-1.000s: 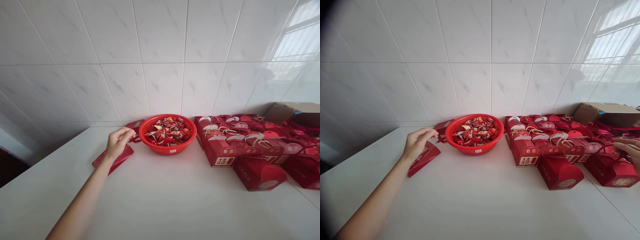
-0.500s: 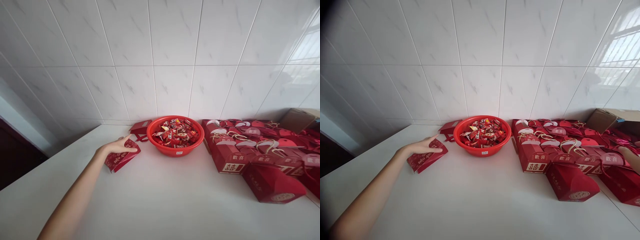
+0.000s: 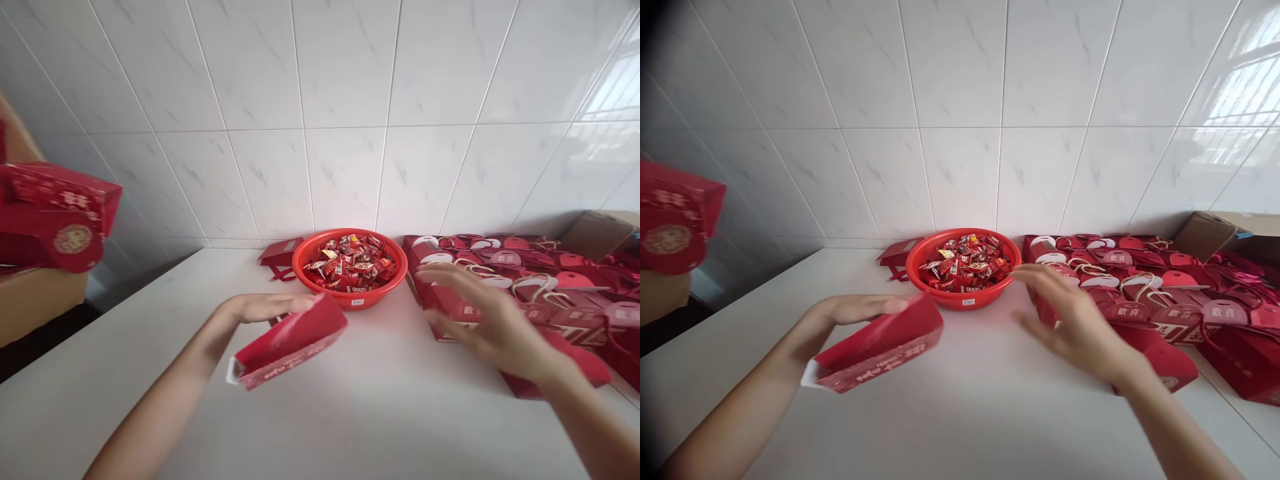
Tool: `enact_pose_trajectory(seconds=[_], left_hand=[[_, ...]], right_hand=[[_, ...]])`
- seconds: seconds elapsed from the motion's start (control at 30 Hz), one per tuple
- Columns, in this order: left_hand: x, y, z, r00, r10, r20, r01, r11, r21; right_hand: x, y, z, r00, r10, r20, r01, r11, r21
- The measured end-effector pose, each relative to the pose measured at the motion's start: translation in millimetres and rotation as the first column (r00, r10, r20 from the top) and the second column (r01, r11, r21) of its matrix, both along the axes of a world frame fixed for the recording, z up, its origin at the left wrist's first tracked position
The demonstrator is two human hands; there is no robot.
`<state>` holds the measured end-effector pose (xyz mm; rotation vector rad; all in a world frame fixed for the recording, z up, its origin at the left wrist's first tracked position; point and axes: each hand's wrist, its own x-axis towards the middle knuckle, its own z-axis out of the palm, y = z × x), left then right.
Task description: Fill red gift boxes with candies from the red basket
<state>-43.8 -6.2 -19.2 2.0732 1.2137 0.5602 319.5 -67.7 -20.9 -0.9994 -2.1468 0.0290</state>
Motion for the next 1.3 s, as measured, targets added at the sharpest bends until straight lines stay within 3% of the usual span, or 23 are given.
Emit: enact_pose_trajectory(seconds=[0.03,0.07,0.17,0.3,0.4,0.43,0.53,0.6,0.63,0.67,0.73,0.8,0.83,0.9,1.1,1.3], left_hand=[[16,1,0.9,0.989,-0.15,-0.005,0.146,0.966,-0.216],[31,3,-0.4,0.971,-0.236,0.02,0.229,0.91,-0.344],[66,10,-12.5,0.957,-0.289,0.009,0.259,0.841,-0.475],[78,12,-21.9,0.965,-0.237,0.116,0.264,0.849,-0.458],[70,7,-18.6,0.97,-0.139,0.202,0.232,0.789,-0.57],[67,5,-17.6,0.967,-0.108,0.229,0.223,0.793,-0.567],[59,-7,-20.5,0.958,-0.094,0.272,0.19,0.915,-0.355],[56,-17,-27.6,0.974,-0.091,0.205,0.112,0.99,-0.09],[55,-22,-32.2,0.986,-0.077,0.149,0.067,0.995,0.069],[53,-27,-36.8,0.995,-0.055,0.088,0.033,0.971,0.237],[47,-36,-45.1,0.999,-0.027,-0.031,0.039,0.846,0.531],[39,-41,-50.3,0.993,-0.022,-0.113,0.095,0.71,0.697],[36,-42,-51.6,0.99,-0.024,-0.138,0.118,0.665,0.737],[32,-44,-52.2,0.986,-0.022,-0.163,0.141,0.628,0.766],[46,-43,-55.7,0.976,-0.071,-0.208,0.207,0.617,0.76],[56,-38,-68.5,0.958,-0.147,-0.247,0.284,0.624,0.728]], right_hand=[[-19,-1,-3.8,0.991,0.122,0.046,-0.121,0.992,-0.022],[-36,-3,-8.4,0.973,0.216,0.083,-0.212,0.976,-0.054],[-71,-4,-24.2,0.92,0.36,0.153,-0.347,0.932,-0.105],[-75,3,-43.2,0.966,0.252,0.052,-0.241,0.957,-0.162],[-57,7,-55.6,0.973,0.169,-0.159,-0.212,0.926,-0.312],[-52,8,-60.3,0.962,0.127,-0.242,-0.213,0.904,-0.372],[-42,9,-76.4,0.888,-0.02,-0.459,-0.244,0.826,-0.507],[-41,9,-86.5,0.834,-0.078,-0.546,-0.274,0.801,-0.532],[-41,9,-90.4,0.814,-0.092,-0.573,-0.282,0.8,-0.53],[-42,9,-93.5,0.799,-0.103,-0.592,-0.284,0.803,-0.524],[-43,10,-96.8,0.777,-0.118,-0.619,-0.28,0.815,-0.507],[-44,11,-96.7,0.747,-0.143,-0.65,-0.27,0.828,-0.492],[-45,12,-95.7,0.727,-0.16,-0.668,-0.264,0.833,-0.486],[-45,13,-92.2,0.683,-0.199,-0.703,-0.249,0.841,-0.48],[-49,25,-75.9,0.592,-0.232,-0.772,-0.253,0.856,-0.451],[-52,32,-69.8,0.582,-0.227,-0.781,-0.247,0.866,-0.435]])
